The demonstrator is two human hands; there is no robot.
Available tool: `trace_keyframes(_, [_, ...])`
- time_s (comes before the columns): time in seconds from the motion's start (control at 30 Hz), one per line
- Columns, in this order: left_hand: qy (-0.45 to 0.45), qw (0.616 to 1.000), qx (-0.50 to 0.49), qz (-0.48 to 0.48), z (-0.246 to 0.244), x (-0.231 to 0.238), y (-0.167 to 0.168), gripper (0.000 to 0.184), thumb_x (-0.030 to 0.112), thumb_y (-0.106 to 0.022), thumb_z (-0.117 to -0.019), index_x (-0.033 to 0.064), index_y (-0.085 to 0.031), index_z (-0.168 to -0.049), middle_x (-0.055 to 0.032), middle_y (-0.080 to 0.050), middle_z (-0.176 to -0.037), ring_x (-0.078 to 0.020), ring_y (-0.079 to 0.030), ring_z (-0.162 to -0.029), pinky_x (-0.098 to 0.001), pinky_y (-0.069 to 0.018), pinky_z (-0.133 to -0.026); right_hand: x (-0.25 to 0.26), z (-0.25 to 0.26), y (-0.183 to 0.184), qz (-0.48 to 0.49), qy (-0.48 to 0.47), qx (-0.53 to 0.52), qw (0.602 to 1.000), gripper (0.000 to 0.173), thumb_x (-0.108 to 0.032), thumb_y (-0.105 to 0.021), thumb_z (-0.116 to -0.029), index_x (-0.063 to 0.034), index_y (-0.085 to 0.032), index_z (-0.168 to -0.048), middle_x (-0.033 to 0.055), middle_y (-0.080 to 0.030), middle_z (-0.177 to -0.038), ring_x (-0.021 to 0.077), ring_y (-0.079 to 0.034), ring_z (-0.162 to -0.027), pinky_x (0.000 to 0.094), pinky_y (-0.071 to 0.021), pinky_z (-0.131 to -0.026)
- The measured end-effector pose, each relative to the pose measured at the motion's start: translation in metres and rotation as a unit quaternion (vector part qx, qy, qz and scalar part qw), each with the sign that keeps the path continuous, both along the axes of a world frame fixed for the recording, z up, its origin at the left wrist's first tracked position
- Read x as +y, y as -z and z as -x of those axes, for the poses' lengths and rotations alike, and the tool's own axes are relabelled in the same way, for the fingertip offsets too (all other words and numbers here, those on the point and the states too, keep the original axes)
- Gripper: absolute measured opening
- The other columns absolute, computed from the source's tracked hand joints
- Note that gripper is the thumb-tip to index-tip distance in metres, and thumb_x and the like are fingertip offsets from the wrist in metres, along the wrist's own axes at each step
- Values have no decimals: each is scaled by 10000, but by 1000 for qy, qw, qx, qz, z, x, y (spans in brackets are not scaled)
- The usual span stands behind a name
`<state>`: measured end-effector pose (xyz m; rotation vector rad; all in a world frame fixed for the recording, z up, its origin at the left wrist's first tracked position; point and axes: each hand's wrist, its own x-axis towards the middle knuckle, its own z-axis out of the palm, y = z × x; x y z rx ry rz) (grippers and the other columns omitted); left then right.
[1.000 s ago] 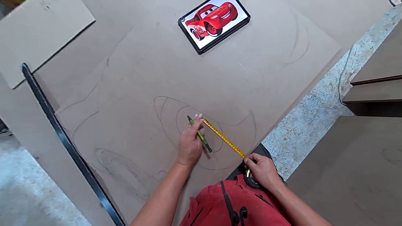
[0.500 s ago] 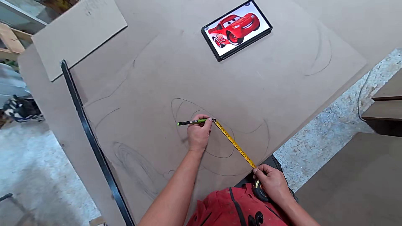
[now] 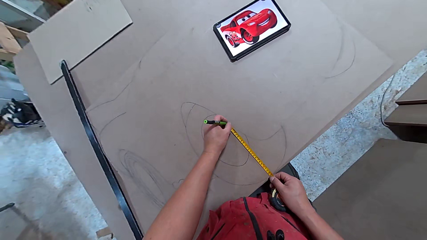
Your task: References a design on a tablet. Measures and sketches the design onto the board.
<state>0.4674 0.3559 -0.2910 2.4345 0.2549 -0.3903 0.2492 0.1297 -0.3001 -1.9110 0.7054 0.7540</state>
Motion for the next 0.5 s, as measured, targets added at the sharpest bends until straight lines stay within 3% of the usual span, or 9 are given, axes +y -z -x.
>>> trace_keyframes(0.1, [-27,999,15,11,7,13,-1,78,246,-738,-913,180,-701,-928,9,-668,-764,-154,-643,-710,-441,-529,-661,3,-1,-3,-6,-8,8,1000,218,-362,-593,-990,-236,-748,-901,-120,-737,-769,37,-678,-667,303,-570,-638])
trace_keyframes(0.2, [-82,984,-47,149,32,34,4,127,236,-693,-994,122,-714,-1044,-26,-740,-818,-157,-714,-689,-381,-625,-638,4,0,-4,-10,-7,13,1000,224,-366,-594,-995,-239,-749,-894,-119,-734,-765,40,-678,-666,301,-570,-637])
trace_keyframes(0.27, [-15,976,-125,177,53,45,8,245,263,-551,-1076,113,-675,-1225,-20,-758,-1021,-126,-741,-870,-344,-645,-791,3,-1,-4,-10,-7,20,1000,222,-371,-596,-996,-242,-747,-897,-119,-735,-773,39,-681,-686,309,-571,-662])
trace_keyframes(0.33, [102,968,-198,117,65,49,11,321,231,-491,-1096,101,-669,-1329,-34,-723,-1257,-129,-696,-1146,-370,-582,-1009,3,-2,-5,-8,-13,24,1000,216,-368,-594,-1000,-246,-746,-906,-119,-736,-782,38,-684,-698,314,-575,-678])
trace_keyframes(0.4, [203,953,-218,55,73,46,17,337,211,-493,-1087,103,-665,-1356,-45,-636,-1429,-184,-556,-1373,-420,-450,-1163,2,-1,-6,-8,-18,27,999,211,-361,-598,-1008,-243,-747,-917,-117,-738,-787,42,-687,-699,317,-579,-682])
trace_keyframes(0.5, [279,935,-217,5,80,45,31,334,229,-492,-1082,104,-669,-1336,-43,-547,-1532,-226,-453,-1467,-470,-354,-1231,1,0,-6,-8,-21,17,1000,208,-356,-601,-1015,-246,-747,-918,-123,-737,-784,36,-683,-691,310,-577,-670])
